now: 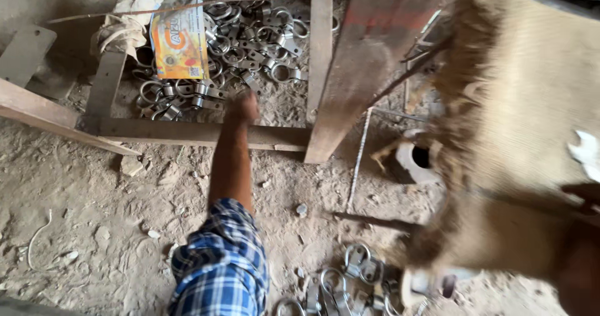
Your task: The person sits on the floor and uses a wrench to tighten bolts on metal eyelet assemblies. They repeatedly pick up parts, adjust them with the wrench, and place them on a nearby wooden shelf.
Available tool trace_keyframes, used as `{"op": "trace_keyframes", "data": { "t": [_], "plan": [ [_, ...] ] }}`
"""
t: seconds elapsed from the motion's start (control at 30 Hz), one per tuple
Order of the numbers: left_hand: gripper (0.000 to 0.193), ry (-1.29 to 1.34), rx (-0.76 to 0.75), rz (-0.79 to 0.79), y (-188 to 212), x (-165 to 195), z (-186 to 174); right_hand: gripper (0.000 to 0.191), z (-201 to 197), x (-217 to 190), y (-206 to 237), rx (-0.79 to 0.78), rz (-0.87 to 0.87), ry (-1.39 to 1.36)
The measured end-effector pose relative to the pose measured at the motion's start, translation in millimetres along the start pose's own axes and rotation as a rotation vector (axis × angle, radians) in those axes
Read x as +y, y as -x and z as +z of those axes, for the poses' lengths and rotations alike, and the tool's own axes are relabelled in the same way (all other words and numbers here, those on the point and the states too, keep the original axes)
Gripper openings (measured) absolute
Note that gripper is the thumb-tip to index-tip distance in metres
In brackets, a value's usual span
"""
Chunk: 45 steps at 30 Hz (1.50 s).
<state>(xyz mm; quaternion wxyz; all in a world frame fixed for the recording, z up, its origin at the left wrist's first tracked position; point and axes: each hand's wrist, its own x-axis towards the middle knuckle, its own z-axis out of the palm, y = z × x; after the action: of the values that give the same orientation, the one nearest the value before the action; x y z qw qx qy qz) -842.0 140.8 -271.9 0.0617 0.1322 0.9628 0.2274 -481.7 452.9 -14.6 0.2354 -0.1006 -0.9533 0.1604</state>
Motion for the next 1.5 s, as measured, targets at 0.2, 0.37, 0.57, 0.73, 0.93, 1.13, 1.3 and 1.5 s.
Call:
{"op": "trace_keyframes", "data": {
  "t": [0.2,0.37,0.57,0.73,0.93,1.13,1.3,1.5],
  "plan": [
    [0.019,-0.137,0.586,0.165,46,36,-88,0.043,-15,9,2,0.055,0.001,-0.012],
    [0.037,-0.044,0.328,-0.002,159,75,-190,0.039,-36,19,14,0.012,-0.105,0.009],
    [0.033,1.040,0.257,-0.567,431,124,-221,0.039,-74,8,36,0.084,-0.133,-0.275],
    [0.034,1.794,0.032,-0.383,646,155,-174,0.046,-141,-41,143,0.378,0.256,-0.856],
    [0.026,2.193,-0.074,-0.568,817,185,-116,0.012,-240,-128,390,-0.351,0.177,-0.908],
    [0.033,1.659,-0.180,-0.270,890,208,-86,0.026,-307,-193,525,-0.486,0.222,-0.682],
    [0.031,0.792,0.200,0.207,911,221,-98,0.022,-349,-218,555,-0.444,0.205,-0.451],
    [0.027,0.561,0.333,0.539,951,226,-120,0.027,-388,-232,572,-0.492,0.099,-0.480]
  ]
}}
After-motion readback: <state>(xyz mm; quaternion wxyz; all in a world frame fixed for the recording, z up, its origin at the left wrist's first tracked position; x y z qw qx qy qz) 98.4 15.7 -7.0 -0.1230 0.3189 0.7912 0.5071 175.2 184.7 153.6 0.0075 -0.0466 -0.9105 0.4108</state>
